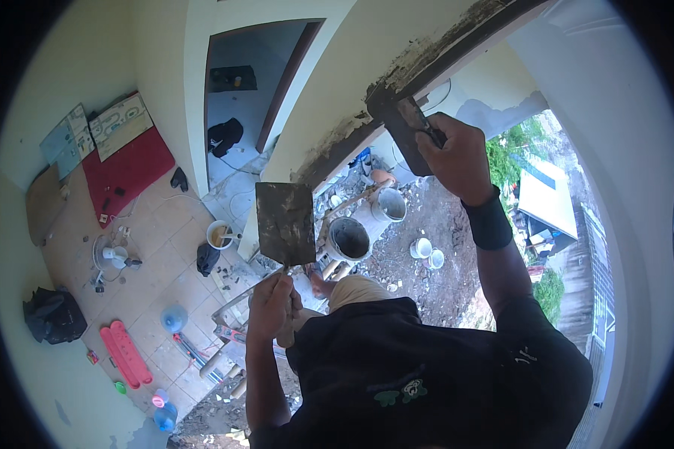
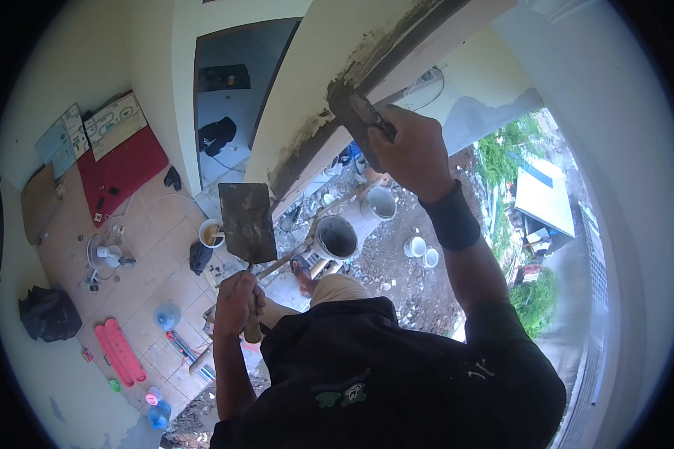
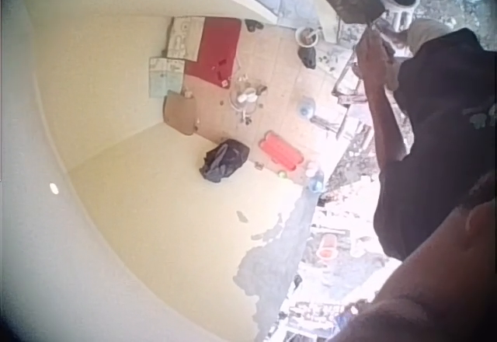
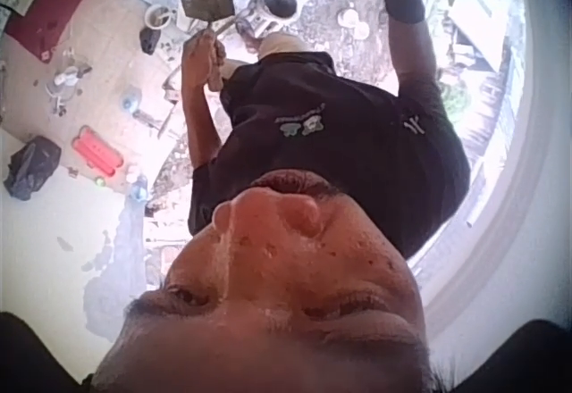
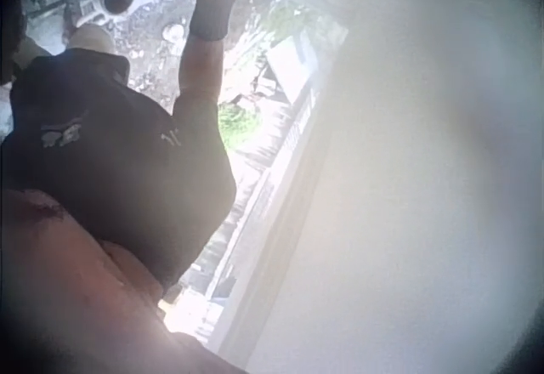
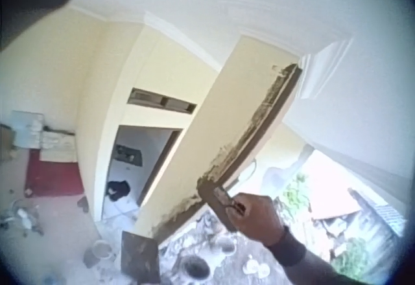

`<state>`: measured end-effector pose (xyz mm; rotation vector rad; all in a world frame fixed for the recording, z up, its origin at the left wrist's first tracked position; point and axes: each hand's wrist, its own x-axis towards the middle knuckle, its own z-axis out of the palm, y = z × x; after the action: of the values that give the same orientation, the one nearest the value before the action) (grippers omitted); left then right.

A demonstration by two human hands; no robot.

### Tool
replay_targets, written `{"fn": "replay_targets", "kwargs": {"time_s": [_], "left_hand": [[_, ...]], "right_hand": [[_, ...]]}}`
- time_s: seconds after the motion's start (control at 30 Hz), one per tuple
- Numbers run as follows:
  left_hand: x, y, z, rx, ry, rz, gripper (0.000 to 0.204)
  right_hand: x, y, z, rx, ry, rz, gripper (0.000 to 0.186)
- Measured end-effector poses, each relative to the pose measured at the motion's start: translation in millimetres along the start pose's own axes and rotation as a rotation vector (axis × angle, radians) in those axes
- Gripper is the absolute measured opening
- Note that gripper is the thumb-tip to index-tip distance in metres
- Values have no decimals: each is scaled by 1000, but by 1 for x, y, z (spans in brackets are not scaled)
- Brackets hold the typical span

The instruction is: Applying and smoothing plaster on a wall surface using a trowel and scraper.

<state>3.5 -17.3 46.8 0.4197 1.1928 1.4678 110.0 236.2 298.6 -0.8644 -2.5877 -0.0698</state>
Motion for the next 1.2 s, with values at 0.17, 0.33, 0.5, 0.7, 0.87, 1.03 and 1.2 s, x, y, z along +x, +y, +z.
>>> {"fn": "replay_targets", "kwargs": {"time_s": [0.17,0.33,0.5,0.7,0.87,1.03,1.2], "left_hand": [[-1,-8,4,49,13,-3,38],[-5,-22,8,-2,49,17,39],[-5,-27,7,-11,62,24,39],[-5,-25,7,-25,70,19,38],[0,-30,3,7,52,-9,35],[1,-23,5,-10,81,-47,36],[4,-20,7,16,91,-40,34]], "right_hand": [[45,-18,1,-236,-75,-201,16],[63,-5,31,-404,-105,-400,17],[69,-4,50,-537,5,-536,9],[77,-18,23,-394,14,-445,16],[64,4,38,-348,29,-449,13],[87,-8,-7,-521,215,-475,8],[97,-15,-74,-537,469,-528,15]]}}
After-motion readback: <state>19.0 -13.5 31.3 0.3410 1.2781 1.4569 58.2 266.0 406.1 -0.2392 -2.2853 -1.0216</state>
